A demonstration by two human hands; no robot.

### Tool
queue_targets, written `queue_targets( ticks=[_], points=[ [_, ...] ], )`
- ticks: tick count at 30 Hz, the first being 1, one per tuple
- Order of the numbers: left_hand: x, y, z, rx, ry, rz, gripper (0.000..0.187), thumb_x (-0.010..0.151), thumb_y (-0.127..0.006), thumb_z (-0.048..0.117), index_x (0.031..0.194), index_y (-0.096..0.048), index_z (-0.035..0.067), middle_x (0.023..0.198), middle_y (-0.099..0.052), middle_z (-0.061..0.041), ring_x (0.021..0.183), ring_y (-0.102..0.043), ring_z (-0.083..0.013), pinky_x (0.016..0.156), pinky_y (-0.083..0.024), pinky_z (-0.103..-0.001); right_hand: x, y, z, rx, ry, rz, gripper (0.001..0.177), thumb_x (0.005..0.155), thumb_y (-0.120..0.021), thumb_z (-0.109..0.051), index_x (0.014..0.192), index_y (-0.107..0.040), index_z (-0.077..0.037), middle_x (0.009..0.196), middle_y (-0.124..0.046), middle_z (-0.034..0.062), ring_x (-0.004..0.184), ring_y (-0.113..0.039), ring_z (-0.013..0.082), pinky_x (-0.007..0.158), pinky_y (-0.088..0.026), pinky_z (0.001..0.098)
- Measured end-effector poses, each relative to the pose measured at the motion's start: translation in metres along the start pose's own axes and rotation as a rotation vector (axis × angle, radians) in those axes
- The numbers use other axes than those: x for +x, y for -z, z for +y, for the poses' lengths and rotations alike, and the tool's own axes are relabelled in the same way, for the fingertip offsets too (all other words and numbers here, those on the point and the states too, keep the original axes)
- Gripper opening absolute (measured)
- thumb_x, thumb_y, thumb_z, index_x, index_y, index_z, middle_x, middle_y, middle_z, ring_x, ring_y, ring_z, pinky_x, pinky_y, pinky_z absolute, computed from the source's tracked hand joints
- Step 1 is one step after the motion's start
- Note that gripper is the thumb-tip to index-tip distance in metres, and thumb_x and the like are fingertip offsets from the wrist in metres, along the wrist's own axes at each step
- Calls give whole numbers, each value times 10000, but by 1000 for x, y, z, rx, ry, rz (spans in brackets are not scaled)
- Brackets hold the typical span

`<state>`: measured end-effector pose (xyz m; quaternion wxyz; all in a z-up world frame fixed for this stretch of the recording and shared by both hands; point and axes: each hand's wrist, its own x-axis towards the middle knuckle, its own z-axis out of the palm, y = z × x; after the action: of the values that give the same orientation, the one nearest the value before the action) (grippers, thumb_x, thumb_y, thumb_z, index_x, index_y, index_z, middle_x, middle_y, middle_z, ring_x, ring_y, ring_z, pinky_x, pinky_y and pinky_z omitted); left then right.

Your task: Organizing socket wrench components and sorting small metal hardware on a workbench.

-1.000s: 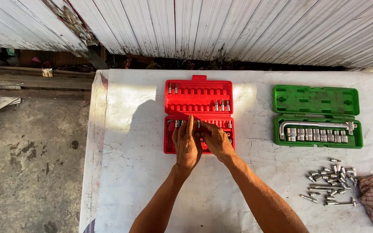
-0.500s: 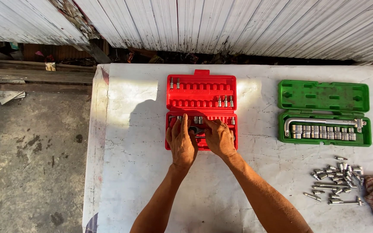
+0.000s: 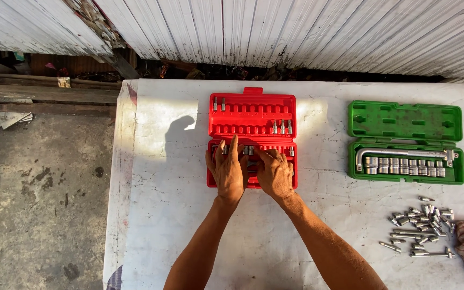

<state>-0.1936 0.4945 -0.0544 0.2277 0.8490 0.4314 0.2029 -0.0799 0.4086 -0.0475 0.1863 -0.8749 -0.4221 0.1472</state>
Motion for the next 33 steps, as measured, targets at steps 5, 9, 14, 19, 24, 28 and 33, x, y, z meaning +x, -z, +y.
queue_targets(
  ticks=[5, 9, 14, 19, 24, 28, 33],
  points=[
    [9, -3, -3, 13, 32, -54, 785, 911, -735, 181, 1590, -341, 149, 1055, -767, -95, 1417, -439, -266, 1232, -74, -599, 0, -5, 9, 44, -23, 41, 444, 888, -640, -150, 1318, -713, -235, 1238, -690, 60, 1148, -619, 292, 979, -463, 515],
    [8, 2, 3, -24, 31, -53, 733, 922, -681, 101, 1577, -356, 150, 1060, -774, -88, 1435, -441, -273, 1231, -70, -615, 1, -2, 8, 35, -35, 0, 435, 903, -657, -183, 1332, -693, -248, 1241, -679, 76, 1151, -605, 313, 973, -457, 530],
    [-8, -17, -1, 132, -127, 173, 646, 952, -626, 63, 1558, -433, 171, 1294, -734, -153, 1390, -513, -272, 1264, -143, -595, 2, 1, -1, -36, -7, -69, 546, 820, -701, -193, 1362, -648, -240, 1294, -636, 102, 1183, -577, 334, 948, -439, 576],
    [-13, -19, 2, 84, -98, 75, 612, 975, -604, 61, 1559, -457, 171, 1314, -674, -154, 1416, -515, -272, 1258, -129, -619, 5, -18, 15, 75, -48, -115, 576, 877, -653, -152, 1439, -619, -272, 1348, -609, 107, 1288, -546, 328, 1044, -428, 598],
    [-9, -5, 4, -14, -58, -15, 680, 949, -563, 12, 1585, -356, 133, 1347, -695, -39, 1447, -438, -271, 1240, -84, -619, 8, -9, 7, 67, -65, -170, 657, 796, -633, -105, 1426, -614, -289, 1367, -582, 107, 1324, -496, 332, 1080, -367, 620],
    [-8, 3, 1, -118, 50, -56, 650, 1005, -562, 71, 1596, -298, 129, 1340, -695, 2, 1466, -418, -259, 1265, -111, -579, 4, -6, -2, 66, -75, -162, 467, 884, -610, -164, 1325, -686, -300, 1383, -606, 64, 1323, -517, 307, 1085, -371, 629],
    [-13, 4, -8, -197, 5, 17, 708, 947, -601, 85, 1592, -311, 126, 1367, -672, -32, 1430, -460, -246, 1253, -171, -537, 4, -17, 1, 76, -29, -36, 364, 896, -680, -268, 1259, -715, -255, 1313, -647, 67, 1249, -567, 321, 1011, -405, 640]
  ],
)
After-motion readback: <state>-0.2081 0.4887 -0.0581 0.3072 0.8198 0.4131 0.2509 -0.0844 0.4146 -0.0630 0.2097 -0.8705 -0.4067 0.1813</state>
